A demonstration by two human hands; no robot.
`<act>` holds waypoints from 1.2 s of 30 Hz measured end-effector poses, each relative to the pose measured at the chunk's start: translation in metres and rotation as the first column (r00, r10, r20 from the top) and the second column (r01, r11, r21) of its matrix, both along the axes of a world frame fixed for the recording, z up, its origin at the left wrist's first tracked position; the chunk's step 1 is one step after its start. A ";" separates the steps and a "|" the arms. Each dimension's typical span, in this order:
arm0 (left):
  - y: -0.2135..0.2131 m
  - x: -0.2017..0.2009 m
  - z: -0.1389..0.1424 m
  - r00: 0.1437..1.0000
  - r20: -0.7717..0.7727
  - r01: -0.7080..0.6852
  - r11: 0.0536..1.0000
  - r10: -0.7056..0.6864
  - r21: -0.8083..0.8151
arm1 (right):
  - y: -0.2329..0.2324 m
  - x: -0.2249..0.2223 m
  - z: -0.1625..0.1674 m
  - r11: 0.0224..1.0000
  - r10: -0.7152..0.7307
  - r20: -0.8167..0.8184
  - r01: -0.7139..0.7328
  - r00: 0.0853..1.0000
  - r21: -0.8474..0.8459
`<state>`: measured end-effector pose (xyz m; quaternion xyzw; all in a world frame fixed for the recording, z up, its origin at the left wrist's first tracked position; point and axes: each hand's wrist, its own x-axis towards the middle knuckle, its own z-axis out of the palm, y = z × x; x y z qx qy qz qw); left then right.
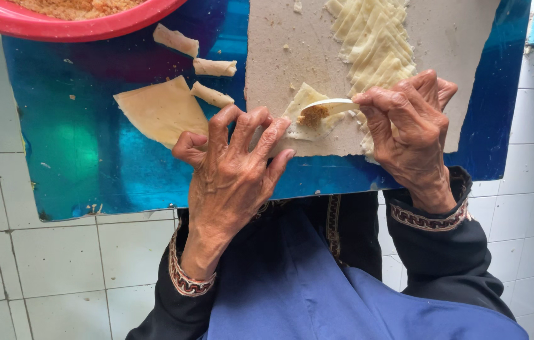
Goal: The person folds thin dough sheets on a board, tears off small square wrappers, spoons brown filling onto each square, and pinches the dough into triangular filled parcels, setting finished parcels aside on the table.
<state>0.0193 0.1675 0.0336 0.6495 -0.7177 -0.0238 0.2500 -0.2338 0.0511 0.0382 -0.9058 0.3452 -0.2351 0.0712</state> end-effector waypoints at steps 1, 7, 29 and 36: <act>0.000 0.000 0.000 1.000 0.000 0.001 1.000 -0.001 0.000 | 0.000 -0.001 -0.001 1.000 -0.012 0.000 0.012 1.000 0.010; 0.000 0.001 -0.002 1.000 -0.006 -0.005 1.000 0.005 -0.010 | 0.001 -0.003 -0.005 0.999 0.009 0.008 -0.009 1.000 -0.047; 0.002 0.001 -0.004 1.000 -0.023 -0.011 1.000 0.011 -0.006 | 0.008 0.003 -0.004 0.999 -0.037 0.053 0.035 0.998 0.027; 0.001 0.002 -0.005 1.000 -0.021 -0.004 1.000 0.004 -0.011 | 0.010 0.001 -0.004 0.998 -0.032 0.027 0.033 0.999 -0.046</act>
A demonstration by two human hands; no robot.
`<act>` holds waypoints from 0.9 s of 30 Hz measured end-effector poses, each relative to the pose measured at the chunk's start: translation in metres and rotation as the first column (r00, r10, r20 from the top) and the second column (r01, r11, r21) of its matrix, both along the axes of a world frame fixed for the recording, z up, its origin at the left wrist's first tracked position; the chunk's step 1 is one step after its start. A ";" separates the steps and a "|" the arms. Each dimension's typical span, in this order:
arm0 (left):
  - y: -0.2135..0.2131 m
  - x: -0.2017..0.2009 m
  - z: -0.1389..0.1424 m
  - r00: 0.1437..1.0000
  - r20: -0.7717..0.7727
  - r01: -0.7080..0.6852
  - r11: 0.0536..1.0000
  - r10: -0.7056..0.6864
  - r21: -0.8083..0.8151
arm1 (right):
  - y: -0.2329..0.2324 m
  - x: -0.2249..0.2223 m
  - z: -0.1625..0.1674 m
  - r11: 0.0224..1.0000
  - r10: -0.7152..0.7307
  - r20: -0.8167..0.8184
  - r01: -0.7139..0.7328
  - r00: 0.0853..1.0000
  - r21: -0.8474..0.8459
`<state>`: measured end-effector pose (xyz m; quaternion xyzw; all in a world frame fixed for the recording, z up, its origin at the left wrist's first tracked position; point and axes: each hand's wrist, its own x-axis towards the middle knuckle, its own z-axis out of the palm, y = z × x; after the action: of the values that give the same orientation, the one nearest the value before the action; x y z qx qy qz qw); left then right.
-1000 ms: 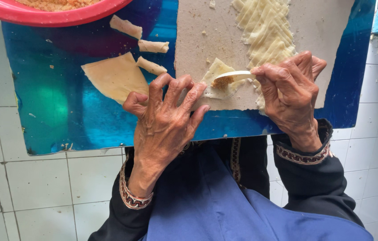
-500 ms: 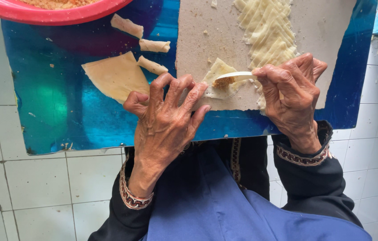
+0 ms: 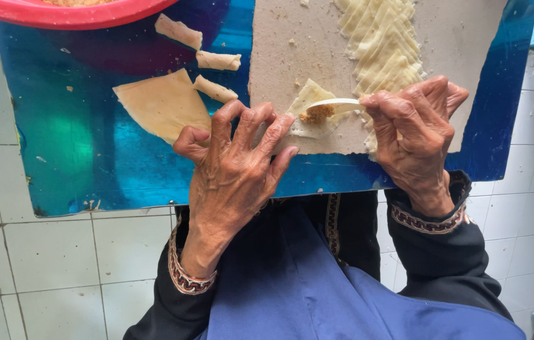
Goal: The person folds thin dough sheets on a board, tears off small square wrappers, spoons brown filling onto each square, and pinches the dough into triangular filled parcels, setting finished parcels aside on the table.
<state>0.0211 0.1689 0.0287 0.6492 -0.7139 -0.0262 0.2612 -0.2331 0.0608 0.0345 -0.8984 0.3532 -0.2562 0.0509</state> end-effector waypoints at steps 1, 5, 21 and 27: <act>0.000 0.000 0.000 1.000 -0.004 0.001 1.000 -0.001 0.003 | 0.000 0.000 0.000 1.000 -0.005 0.012 0.005 1.000 0.005; 0.001 0.000 0.000 1.000 0.015 -0.005 1.000 0.005 0.005 | 0.000 -0.002 0.000 0.999 -0.024 0.034 0.023 0.999 0.033; 0.004 0.001 0.001 0.999 0.022 -0.032 0.999 0.032 -0.006 | -0.003 0.015 0.031 0.877 -0.135 0.181 0.032 0.974 0.479; 0.007 0.002 0.003 0.999 -0.014 -0.029 0.999 0.029 -0.015 | -0.023 0.058 0.093 0.911 -0.027 0.171 -0.046 0.985 0.410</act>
<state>0.0235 0.1760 0.0318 0.6574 -0.7027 -0.0214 0.2712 -0.1750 0.0379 0.1272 -0.8433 0.3892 -0.2526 0.2710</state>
